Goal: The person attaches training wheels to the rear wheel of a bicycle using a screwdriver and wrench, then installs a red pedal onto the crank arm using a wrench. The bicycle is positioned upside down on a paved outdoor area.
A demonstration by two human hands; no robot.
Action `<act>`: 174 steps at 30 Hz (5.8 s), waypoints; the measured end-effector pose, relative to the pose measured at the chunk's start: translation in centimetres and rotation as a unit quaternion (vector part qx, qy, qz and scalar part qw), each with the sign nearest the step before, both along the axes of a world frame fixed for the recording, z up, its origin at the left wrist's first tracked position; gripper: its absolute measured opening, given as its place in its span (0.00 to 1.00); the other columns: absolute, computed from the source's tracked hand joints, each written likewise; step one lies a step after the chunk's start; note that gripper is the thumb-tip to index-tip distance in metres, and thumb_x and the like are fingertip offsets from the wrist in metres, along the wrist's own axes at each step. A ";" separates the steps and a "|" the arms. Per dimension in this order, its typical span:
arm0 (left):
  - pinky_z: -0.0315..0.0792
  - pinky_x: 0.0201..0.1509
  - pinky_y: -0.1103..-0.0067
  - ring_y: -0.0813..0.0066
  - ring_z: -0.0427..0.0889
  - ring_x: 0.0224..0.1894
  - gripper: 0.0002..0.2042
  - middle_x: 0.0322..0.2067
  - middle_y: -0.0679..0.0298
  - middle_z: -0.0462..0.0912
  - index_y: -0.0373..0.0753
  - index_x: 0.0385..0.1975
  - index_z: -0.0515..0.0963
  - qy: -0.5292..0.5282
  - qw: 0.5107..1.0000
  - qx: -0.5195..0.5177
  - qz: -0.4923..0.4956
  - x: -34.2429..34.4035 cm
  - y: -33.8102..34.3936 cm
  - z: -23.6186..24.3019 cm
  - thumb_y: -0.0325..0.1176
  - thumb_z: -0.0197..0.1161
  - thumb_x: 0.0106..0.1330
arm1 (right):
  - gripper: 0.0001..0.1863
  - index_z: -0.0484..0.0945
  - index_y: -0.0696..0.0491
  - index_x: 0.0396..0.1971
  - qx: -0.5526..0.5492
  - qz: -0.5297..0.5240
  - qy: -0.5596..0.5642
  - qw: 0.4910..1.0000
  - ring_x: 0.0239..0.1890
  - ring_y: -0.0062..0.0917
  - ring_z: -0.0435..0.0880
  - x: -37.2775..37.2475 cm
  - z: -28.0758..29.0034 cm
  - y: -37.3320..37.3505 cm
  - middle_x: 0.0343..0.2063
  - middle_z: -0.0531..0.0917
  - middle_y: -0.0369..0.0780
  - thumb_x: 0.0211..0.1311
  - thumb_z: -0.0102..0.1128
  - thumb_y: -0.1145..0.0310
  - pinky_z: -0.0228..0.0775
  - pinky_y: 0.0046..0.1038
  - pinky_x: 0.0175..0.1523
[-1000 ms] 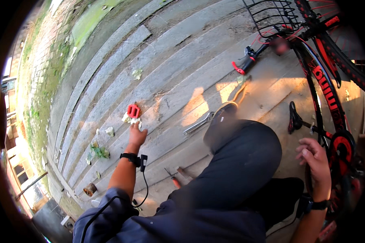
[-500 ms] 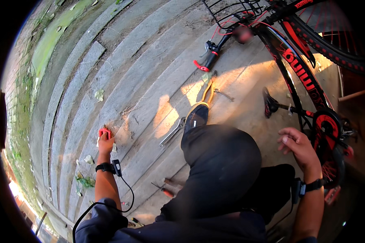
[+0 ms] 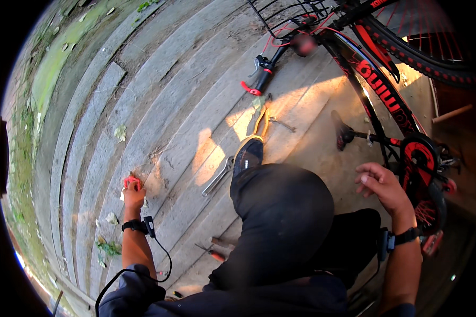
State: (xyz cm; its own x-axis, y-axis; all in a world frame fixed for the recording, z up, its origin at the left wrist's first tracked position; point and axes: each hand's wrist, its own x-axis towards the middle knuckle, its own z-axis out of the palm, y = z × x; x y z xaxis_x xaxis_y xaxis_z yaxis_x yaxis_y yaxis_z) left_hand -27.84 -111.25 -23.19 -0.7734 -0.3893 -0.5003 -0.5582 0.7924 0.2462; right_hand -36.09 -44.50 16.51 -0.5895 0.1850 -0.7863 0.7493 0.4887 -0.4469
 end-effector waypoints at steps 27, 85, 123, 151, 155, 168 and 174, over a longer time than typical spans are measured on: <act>0.74 0.55 0.62 0.42 0.78 0.51 0.27 0.45 0.42 0.81 0.33 0.52 0.72 -0.007 0.993 -0.104 0.051 -1.7 -0.8 1.1 0.36 0.69 0.52 | 0.19 0.74 0.57 0.53 0.006 -0.005 -0.004 1.000 0.35 0.23 0.84 0.6 -0.3 -0.1 0.38 0.83 0.39 0.68 0.59 0.62 0.75 0.23 0.38; 0.76 0.49 0.73 0.72 0.81 0.44 0.27 0.48 0.57 0.80 0.34 0.59 0.66 -0.102 0.628 0.752 -0.172 -7.3 68.8 44.7 0.30 0.69 0.60 | 0.10 0.77 0.55 0.47 -0.188 -0.254 0.619 0.719 0.32 0.18 0.85 11.0 1.6 21.4 0.38 0.84 0.35 0.69 0.59 0.70 0.72 0.18 0.32; 0.76 0.31 0.84 0.79 0.82 0.35 0.18 0.42 0.64 0.83 0.36 0.59 0.70 -0.098 0.592 0.797 -0.061 -4.3 72.1 45.6 0.32 0.59 0.71 | 0.11 0.80 0.59 0.47 -0.249 -0.198 0.613 0.723 0.30 0.13 0.80 8.5 3.1 23.4 0.32 0.83 0.33 0.71 0.57 0.70 0.76 0.19 0.36; 0.79 0.44 0.76 0.71 0.84 0.39 0.22 0.46 0.53 0.82 0.31 0.58 0.68 0.036 0.682 0.713 -0.158 -3.7 72.7 46.5 0.30 0.64 0.66 | 0.09 0.80 0.60 0.40 -0.202 -0.235 0.622 0.719 0.31 0.10 0.76 8.7 3.7 22.9 0.30 0.81 0.32 0.68 0.60 0.70 0.70 0.16 0.33; 0.80 0.44 0.75 0.71 0.84 0.39 0.22 0.45 0.54 0.82 0.31 0.58 0.68 0.048 0.690 0.704 -0.161 -3.6 72.7 47.0 0.30 0.64 0.66 | 0.10 0.79 0.57 0.31 -0.213 -0.231 0.545 0.777 0.28 0.10 0.75 9.7 4.3 23.3 0.27 0.80 0.31 0.68 0.59 0.65 0.67 0.16 0.29; 0.78 0.51 0.75 0.72 0.80 0.48 0.26 0.48 0.54 0.78 0.27 0.57 0.63 0.116 0.731 0.644 -0.195 -3.7 72.8 47.3 0.25 0.66 0.62 | 0.09 0.80 0.53 0.38 -0.544 -0.392 0.419 0.612 0.34 0.20 0.84 9.0 4.8 19.6 0.33 0.85 0.36 0.68 0.58 0.63 0.77 0.26 0.39; 0.78 0.53 0.75 0.72 0.81 0.48 0.26 0.48 0.53 0.78 0.26 0.57 0.63 0.154 0.736 0.623 -0.214 -3.6 73.0 47.4 0.24 0.66 0.61 | 0.13 0.79 0.52 0.45 -0.552 -0.417 0.415 0.591 0.38 0.23 0.84 8.9 3.9 18.5 0.37 0.85 0.38 0.67 0.58 0.61 0.76 0.27 0.43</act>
State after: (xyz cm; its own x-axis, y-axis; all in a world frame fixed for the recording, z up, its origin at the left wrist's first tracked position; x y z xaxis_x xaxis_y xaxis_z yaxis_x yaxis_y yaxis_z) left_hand -31.44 -38.29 24.19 -0.8427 0.5370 -0.0378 -0.0884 -0.0687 0.9937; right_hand -27.16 -25.99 20.42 -0.9228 0.3275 -0.2030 -0.1771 -0.8285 -0.5313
